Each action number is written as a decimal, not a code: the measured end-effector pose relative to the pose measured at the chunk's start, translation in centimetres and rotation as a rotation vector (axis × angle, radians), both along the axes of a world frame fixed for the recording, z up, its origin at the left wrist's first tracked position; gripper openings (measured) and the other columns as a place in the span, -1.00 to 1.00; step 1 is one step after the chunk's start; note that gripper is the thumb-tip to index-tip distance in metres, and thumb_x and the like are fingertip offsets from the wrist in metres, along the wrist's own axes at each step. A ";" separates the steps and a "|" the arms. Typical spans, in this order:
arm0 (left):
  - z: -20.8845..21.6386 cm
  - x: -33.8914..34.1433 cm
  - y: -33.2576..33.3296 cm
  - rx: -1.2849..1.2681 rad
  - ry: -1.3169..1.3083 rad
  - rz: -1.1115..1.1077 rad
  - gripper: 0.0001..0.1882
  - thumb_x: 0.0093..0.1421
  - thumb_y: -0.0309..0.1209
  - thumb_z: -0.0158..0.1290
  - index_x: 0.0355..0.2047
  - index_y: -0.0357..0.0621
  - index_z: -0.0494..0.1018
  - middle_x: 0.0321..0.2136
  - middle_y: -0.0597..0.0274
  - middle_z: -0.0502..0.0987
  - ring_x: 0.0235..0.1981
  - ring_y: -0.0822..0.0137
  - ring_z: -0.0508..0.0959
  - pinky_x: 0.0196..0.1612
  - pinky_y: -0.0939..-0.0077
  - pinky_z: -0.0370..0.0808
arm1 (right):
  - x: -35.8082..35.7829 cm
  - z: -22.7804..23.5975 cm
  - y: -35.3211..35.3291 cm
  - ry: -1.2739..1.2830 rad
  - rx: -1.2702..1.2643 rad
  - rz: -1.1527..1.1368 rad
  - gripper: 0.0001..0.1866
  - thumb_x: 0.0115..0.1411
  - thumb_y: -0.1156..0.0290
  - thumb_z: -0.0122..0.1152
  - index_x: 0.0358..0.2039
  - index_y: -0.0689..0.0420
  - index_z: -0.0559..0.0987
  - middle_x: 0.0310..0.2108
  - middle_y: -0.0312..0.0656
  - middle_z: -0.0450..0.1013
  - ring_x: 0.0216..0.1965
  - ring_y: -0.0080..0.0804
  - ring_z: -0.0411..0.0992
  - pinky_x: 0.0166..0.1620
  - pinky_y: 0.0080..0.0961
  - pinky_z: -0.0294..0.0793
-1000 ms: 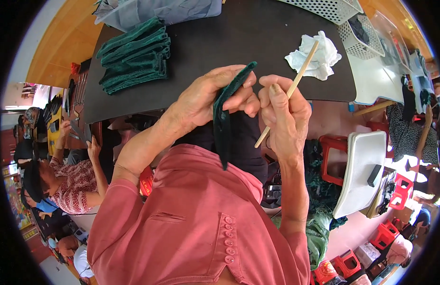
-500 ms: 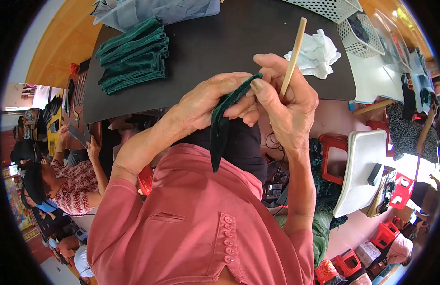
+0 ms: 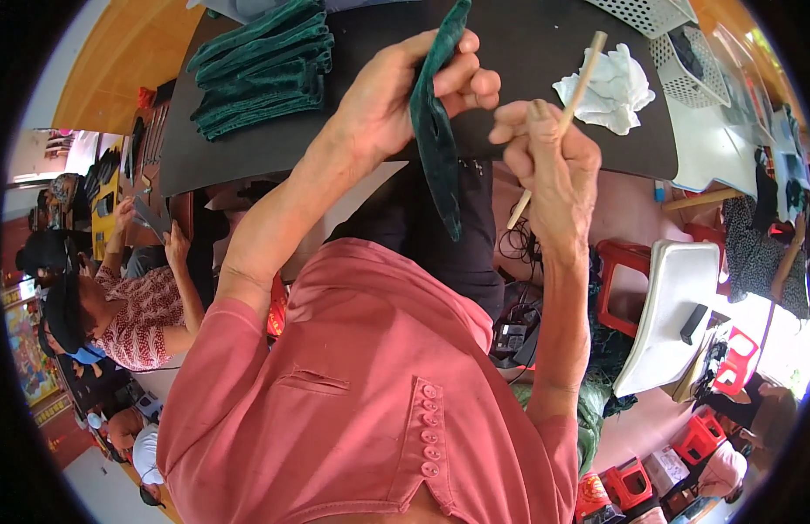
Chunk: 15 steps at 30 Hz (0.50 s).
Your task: Folding and stacking small pieces of green textile fabric at a workshop table.
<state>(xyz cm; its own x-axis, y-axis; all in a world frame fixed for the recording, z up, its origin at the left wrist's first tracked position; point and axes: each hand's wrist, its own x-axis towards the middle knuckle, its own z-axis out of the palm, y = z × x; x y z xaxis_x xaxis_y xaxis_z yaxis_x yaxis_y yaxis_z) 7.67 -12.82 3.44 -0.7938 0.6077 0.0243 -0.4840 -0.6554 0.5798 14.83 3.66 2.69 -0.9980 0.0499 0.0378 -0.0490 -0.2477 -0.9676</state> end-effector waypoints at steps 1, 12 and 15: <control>0.0 -0.2 -0.1 0.000 -0.001 -0.002 -0.81 0.29 -0.35 -0.22 -0.33 -0.22 0.29 -0.77 0.33 0.18 -0.41 0.30 0.34 -0.14 0.38 0.32 | 0.0 -0.2 -0.1 -0.027 0.043 0.054 -0.71 0.29 0.29 0.01 -0.34 0.27 0.56 -0.57 -0.34 0.40 -0.64 -0.78 0.12 -0.60 -0.79 0.06; 0.5 -1.5 -0.7 0.186 -0.030 0.022 -0.77 0.27 -0.34 -0.15 -0.34 -0.27 0.36 -0.68 0.20 0.32 -0.38 0.23 0.40 -0.23 0.37 0.39 | 4.3 -2.5 -1.0 0.119 0.097 -0.048 -0.76 0.07 0.37 0.23 -0.29 0.24 0.52 -0.57 -0.39 0.33 -0.62 -0.74 0.16 -0.54 -0.78 0.15; 0.7 -1.7 -0.7 0.235 -0.085 0.012 -0.74 0.25 -0.34 -0.14 -0.37 -0.31 0.41 -0.63 0.10 0.42 -0.36 0.16 0.42 -0.21 0.28 0.40 | 5.4 -2.8 -1.9 0.200 0.337 -0.139 -0.57 -0.21 0.52 0.44 -0.25 0.19 0.50 -0.58 -0.39 0.31 -0.64 -0.72 0.19 -0.56 -0.74 0.18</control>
<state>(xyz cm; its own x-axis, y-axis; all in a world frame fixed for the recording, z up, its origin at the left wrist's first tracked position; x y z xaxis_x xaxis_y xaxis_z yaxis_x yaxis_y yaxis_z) 6.00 -13.53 4.12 -0.8061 0.5839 0.0963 -0.5162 -0.7734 0.3680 20.22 1.71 -0.10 -0.9539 0.1352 0.2680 -0.2553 0.1039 -0.9613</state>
